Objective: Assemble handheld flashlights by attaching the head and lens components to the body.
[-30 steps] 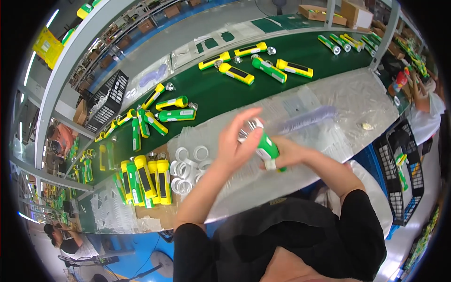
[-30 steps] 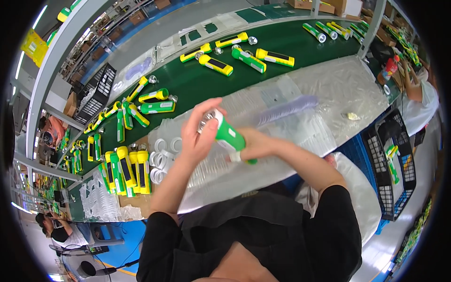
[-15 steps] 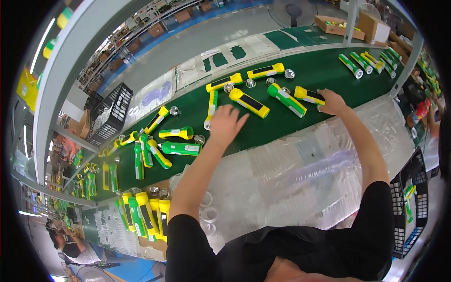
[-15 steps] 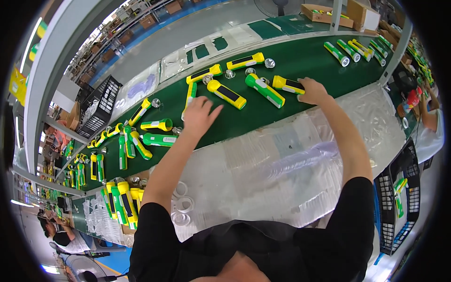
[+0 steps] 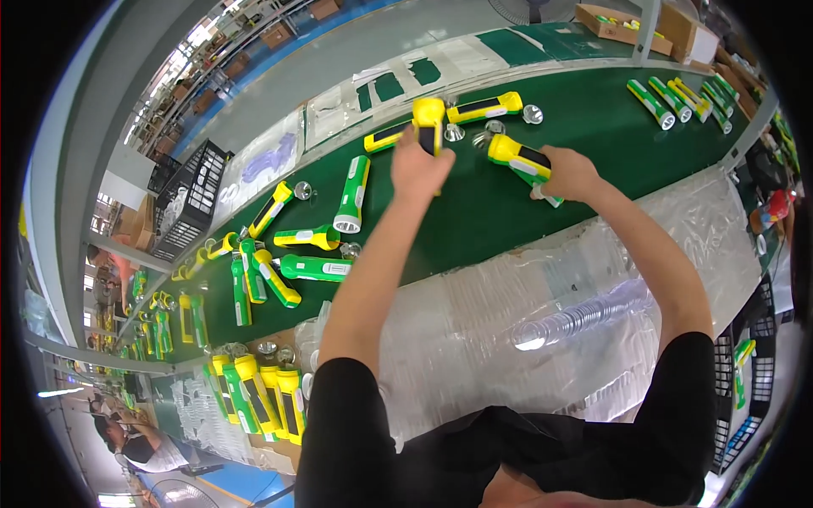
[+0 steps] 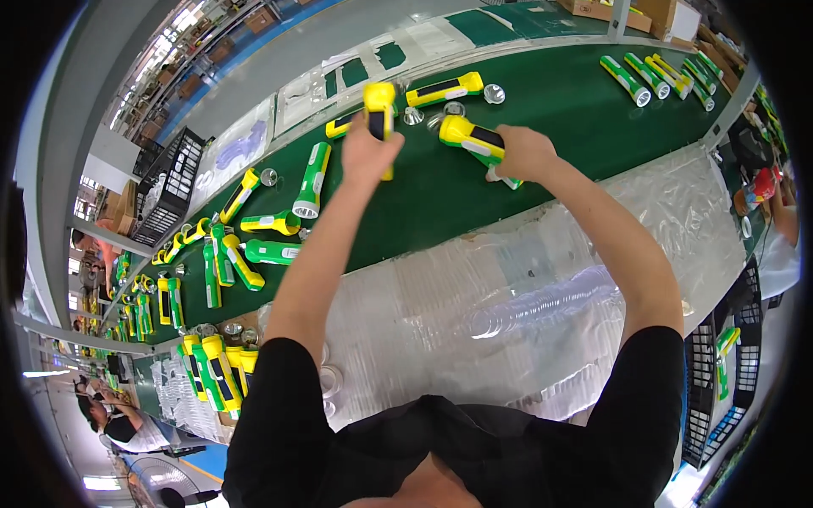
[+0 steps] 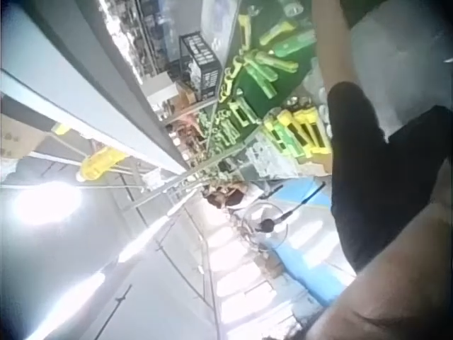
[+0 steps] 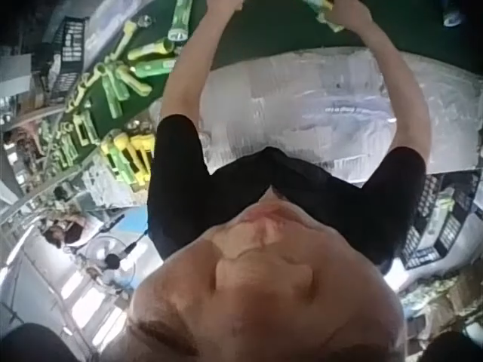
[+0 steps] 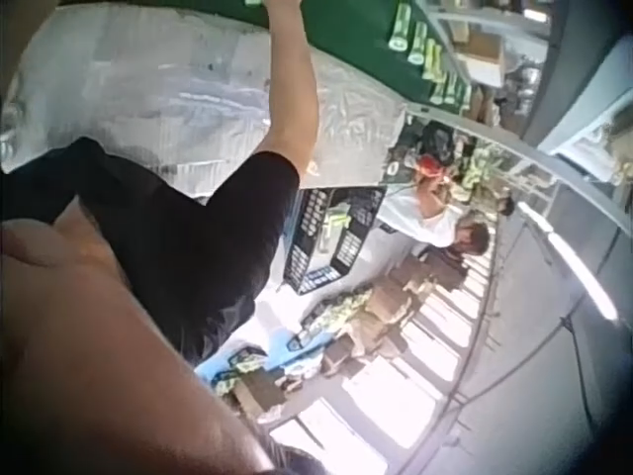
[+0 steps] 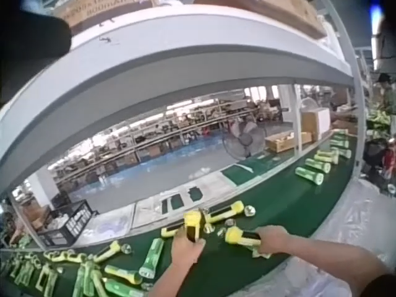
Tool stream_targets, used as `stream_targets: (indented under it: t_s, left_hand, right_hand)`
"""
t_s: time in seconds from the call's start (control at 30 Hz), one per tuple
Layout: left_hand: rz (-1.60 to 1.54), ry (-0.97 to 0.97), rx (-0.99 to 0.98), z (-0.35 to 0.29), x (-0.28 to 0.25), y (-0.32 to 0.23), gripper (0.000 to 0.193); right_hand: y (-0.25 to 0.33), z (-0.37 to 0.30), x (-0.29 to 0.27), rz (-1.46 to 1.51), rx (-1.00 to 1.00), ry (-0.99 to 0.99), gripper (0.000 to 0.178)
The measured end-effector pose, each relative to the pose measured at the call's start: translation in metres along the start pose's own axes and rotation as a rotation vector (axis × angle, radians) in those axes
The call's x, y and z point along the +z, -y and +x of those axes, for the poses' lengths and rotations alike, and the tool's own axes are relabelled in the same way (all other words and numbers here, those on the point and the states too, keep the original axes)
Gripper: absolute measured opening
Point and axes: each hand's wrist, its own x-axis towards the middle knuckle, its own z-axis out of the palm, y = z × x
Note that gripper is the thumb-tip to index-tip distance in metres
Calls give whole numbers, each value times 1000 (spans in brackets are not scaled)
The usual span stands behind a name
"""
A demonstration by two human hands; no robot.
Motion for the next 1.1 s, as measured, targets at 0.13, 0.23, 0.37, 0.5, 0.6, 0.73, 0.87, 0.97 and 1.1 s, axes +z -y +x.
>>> stream_targets:
  t_s: [0.13, 0.23, 0.37, 0.5, 0.6, 0.73, 0.87, 0.97, 1.1]
  left_hand:
    - [147, 184, 41, 62, -24, 33, 57]
    - [378, 256, 122, 93, -13, 69, 66]
    - [403, 358, 151, 104, 15, 75, 59]
    - [466, 118, 352, 93, 3, 98, 55]
    - [237, -161, 446, 76, -11, 96, 42]
    - [-18, -152, 196, 46, -79, 35, 50]
    - [-151, -289, 168, -9, -187, 59, 50]
    - [180, -250, -183, -73, -303, 86, 61]
    - [632, -291, -422, -166, -459, 179, 74]
  right_hand:
    - [-12, 37, -4, 27, -98, 10, 46]
    - [-8, 77, -7, 599, -111, -24, 51]
    - [2, 149, 3, 824, -47, -27, 54]
    - [32, 195, 31, 789, -101, 2, 55]
    - [49, 188, 18, 789, -192, 222, 55]
    - [10, 202, 16, 745, -183, 346, 60]
    - [-35, 205, 36, 737, -100, 266, 62]
    - [-21, 171, 38, 603, -119, 146, 63]
    - [-1, 138, 41, 459, -168, 94, 63]
